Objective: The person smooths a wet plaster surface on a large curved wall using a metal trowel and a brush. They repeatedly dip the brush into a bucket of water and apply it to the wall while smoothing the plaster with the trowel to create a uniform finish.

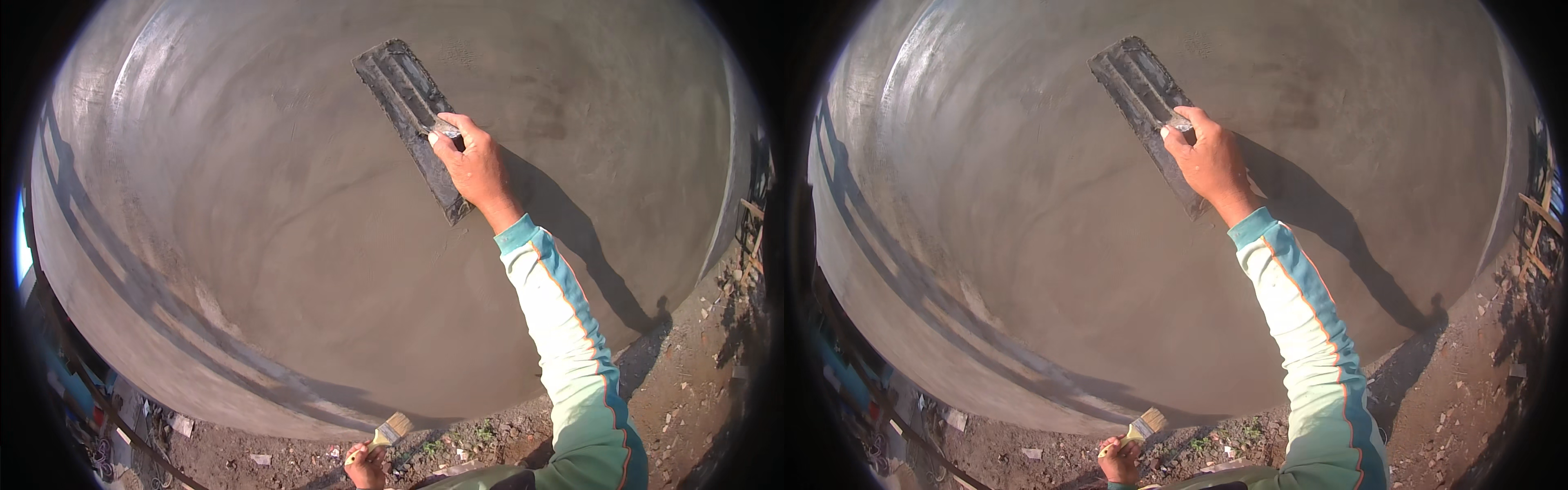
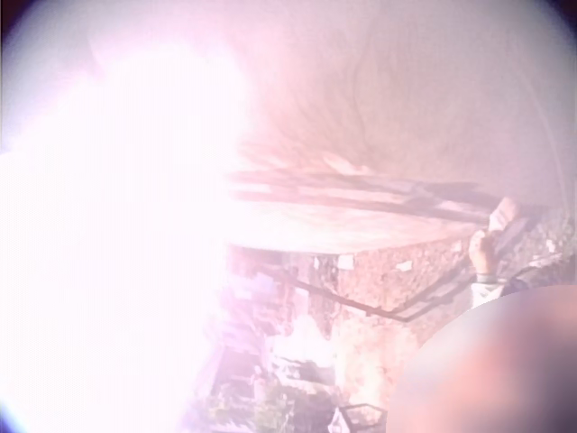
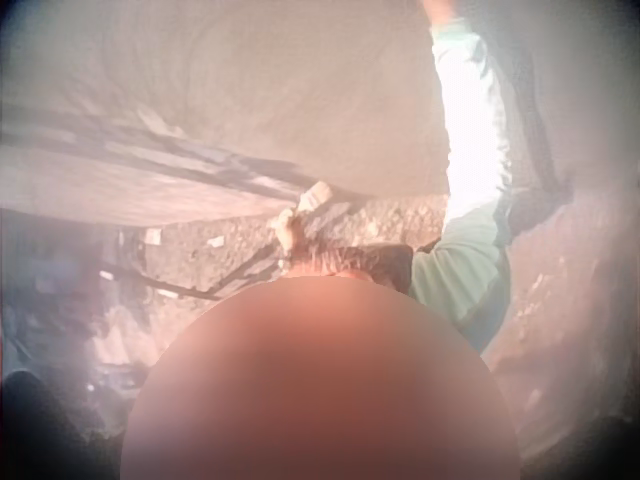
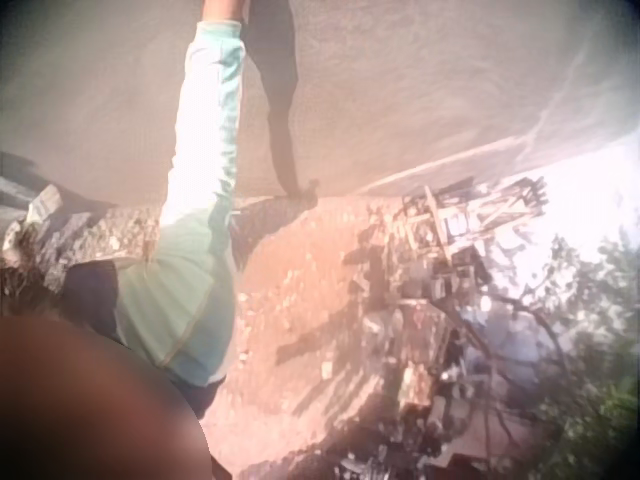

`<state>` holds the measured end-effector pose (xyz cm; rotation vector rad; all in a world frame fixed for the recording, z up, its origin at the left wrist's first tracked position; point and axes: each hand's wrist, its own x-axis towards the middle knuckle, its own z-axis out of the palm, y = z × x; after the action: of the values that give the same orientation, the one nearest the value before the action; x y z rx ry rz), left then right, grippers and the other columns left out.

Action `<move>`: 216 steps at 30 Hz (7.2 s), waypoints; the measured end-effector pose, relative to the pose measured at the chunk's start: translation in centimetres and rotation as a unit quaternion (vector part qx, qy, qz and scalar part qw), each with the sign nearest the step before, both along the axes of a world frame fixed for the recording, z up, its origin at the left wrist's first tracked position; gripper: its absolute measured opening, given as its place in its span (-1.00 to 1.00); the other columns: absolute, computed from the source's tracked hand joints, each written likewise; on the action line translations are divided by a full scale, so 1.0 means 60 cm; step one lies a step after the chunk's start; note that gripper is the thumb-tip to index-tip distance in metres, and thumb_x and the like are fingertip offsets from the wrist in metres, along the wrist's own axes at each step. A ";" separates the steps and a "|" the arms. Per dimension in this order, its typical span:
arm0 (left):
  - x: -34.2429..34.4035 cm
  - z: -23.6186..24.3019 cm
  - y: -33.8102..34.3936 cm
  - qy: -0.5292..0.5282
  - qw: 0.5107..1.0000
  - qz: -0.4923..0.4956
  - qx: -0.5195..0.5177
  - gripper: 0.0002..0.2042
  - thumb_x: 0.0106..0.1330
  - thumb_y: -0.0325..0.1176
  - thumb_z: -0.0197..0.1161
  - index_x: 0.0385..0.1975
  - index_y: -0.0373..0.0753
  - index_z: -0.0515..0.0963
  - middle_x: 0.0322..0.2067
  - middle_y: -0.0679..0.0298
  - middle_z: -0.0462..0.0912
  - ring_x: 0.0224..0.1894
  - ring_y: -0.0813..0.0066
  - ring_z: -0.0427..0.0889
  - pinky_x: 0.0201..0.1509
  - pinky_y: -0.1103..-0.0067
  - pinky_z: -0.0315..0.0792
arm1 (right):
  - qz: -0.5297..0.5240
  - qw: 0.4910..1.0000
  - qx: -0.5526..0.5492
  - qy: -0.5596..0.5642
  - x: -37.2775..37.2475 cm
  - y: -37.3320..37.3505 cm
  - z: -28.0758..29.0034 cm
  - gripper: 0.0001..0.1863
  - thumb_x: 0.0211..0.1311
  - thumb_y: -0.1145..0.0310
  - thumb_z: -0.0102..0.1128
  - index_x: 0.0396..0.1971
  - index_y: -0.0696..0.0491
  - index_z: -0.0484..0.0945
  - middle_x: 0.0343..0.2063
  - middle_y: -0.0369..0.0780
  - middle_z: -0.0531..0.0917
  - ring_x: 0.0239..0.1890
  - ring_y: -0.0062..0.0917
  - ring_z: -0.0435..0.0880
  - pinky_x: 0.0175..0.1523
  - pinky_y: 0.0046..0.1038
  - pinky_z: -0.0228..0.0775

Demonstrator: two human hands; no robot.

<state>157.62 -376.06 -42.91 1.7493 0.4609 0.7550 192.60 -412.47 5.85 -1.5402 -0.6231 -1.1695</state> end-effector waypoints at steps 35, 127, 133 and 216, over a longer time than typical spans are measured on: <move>0.322 0.460 -0.298 -0.183 0.868 -0.439 -0.143 -0.86 0.36 -0.60 0.33 -0.19 -0.31 0.51 0.07 0.06 0.55 0.05 0.33 0.65 0.13 0.35 0.72 | -0.052 0.947 0.291 0.125 -0.019 -0.338 -0.290 -0.59 0.46 0.23 0.32 0.17 0.14 0.61 -0.53 -0.38 0.56 -0.56 -0.77 0.46 -0.47 -0.64 0.33; -0.013 0.338 0.121 -0.353 0.910 0.024 -0.216 -0.82 0.35 -0.44 0.34 -0.15 -0.37 0.57 -0.02 0.02 0.64 -0.12 0.31 0.73 -0.14 0.49 0.78 | -0.148 0.843 -0.512 -0.074 -0.134 0.540 -0.194 -0.43 0.32 0.28 0.20 0.30 0.17 0.49 -0.48 -0.16 0.72 -0.54 -0.31 0.77 -0.50 -0.31 0.58; 0.086 0.502 0.017 -0.448 0.882 -0.127 -0.077 -0.86 0.37 -0.51 0.28 -0.14 -0.37 0.57 0.04 -0.02 0.60 0.01 0.21 0.70 -0.08 0.40 0.78 | -0.092 0.898 -0.428 -0.039 -0.174 0.270 -0.322 -0.46 0.29 0.17 0.33 0.23 0.05 0.60 -0.49 -0.21 0.70 -0.59 -0.34 0.70 -0.46 -0.37 0.55; -0.021 -0.022 0.029 0.015 0.975 -0.083 -0.206 -0.90 0.39 -0.40 0.27 -0.19 -0.23 0.63 -0.24 0.22 0.70 -0.22 0.28 0.71 -0.28 0.38 0.65 | 0.064 0.964 -0.231 0.119 -0.169 0.056 -0.343 -0.46 0.27 0.22 0.44 0.21 0.09 0.61 -0.07 -0.03 0.78 -0.08 -0.22 0.80 -0.02 -0.31 0.63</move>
<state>156.35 -374.31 -44.24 1.3910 0.4492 0.4732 182.44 -409.14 -14.76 -1.9635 -0.8579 -0.7539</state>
